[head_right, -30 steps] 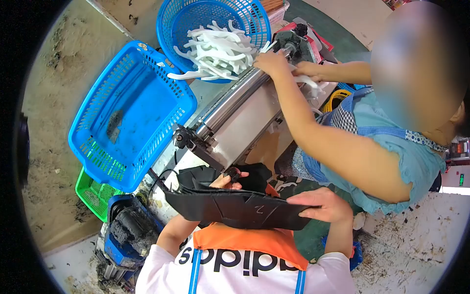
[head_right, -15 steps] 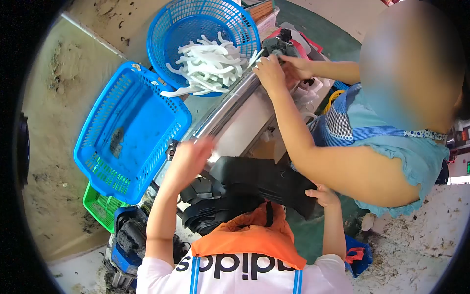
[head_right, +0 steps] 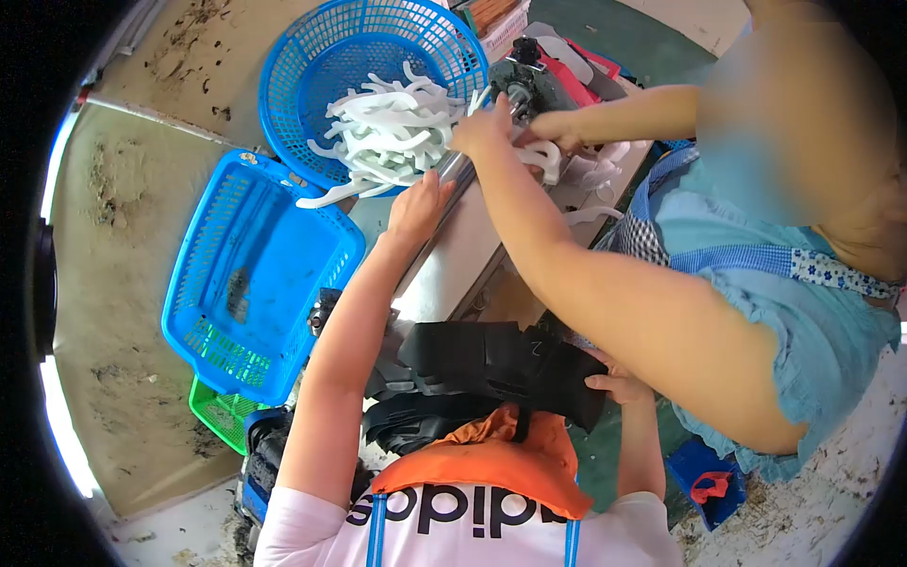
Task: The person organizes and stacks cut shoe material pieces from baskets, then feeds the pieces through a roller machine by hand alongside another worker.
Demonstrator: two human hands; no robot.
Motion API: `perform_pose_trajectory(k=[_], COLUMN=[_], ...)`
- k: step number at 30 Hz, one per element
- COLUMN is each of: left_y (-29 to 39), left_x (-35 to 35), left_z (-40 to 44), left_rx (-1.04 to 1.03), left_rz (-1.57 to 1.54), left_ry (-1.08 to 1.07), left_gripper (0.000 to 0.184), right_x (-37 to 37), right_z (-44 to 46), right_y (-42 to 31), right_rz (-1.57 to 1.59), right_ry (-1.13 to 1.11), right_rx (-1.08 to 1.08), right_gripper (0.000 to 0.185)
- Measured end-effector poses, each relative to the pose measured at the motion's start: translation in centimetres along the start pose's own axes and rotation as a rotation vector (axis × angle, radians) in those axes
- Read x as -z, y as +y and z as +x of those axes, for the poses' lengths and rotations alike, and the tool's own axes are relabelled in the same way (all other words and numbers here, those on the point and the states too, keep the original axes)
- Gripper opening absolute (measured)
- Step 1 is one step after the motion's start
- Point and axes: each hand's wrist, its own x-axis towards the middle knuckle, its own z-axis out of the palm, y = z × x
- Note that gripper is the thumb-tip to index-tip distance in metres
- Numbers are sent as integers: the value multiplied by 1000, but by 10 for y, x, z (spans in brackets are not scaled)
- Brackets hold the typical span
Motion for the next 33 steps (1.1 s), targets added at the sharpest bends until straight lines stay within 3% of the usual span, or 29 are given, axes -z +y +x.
perform_pose_trajectory(k=[4,10,13,16,19,21,22,23,25,26,29,31,32,33], left_y=[-1,7,1,11,-7,-38,-40,-34,-23,-17,-28,-46,-55,-66], left_x=[-1,0,-3,9,-14,-58,-57,-46,-3,18,64,104,116,121], left_z=[14,30,33,32,50,72,75,75,75,65,55,37,26,16], left_rx=[-57,6,-235,-76,-122,-80,-46,-13,93,77,27,-82,-127,-61], left_rz=[-16,-8,101,-75,-101,-522,-467,-412,234,338,355,124,112,79], left_ry=[-24,-92,-46,-199,-125,-19,-35,-53,-230,-154,-267,-383,-335,-425], left_gripper=[41,41,45,53,58,53,50,48,44,38,32,30,35,36], right_x=[6,-2,-6,-7,-9,-13,-15,-17,-23,-26,-17,3,-6,-3], right_z=[2,-8,-13,-13,-6,-3,-1,2,7,9,11,10,11,12], right_y=[-7,-11,-10,-8,-7,-7,-7,-8,-11,-13,-10,2,-8,-7], right_rz=[-44,-52,-52,-47,-51,-57,-63,-70,-87,-97,-126,-235,-244,-259], right_ry=[-202,-192,-141,-90,-39,-9,10,25,68,96,201,271,219,227], right_rx=[-87,-110,-101,-85,-59,-34,-21,-7,15,30,61,-29,-151,-150], right_gripper=[69,70,71,72,73,74,74,75,76,76,77,78,72,71])
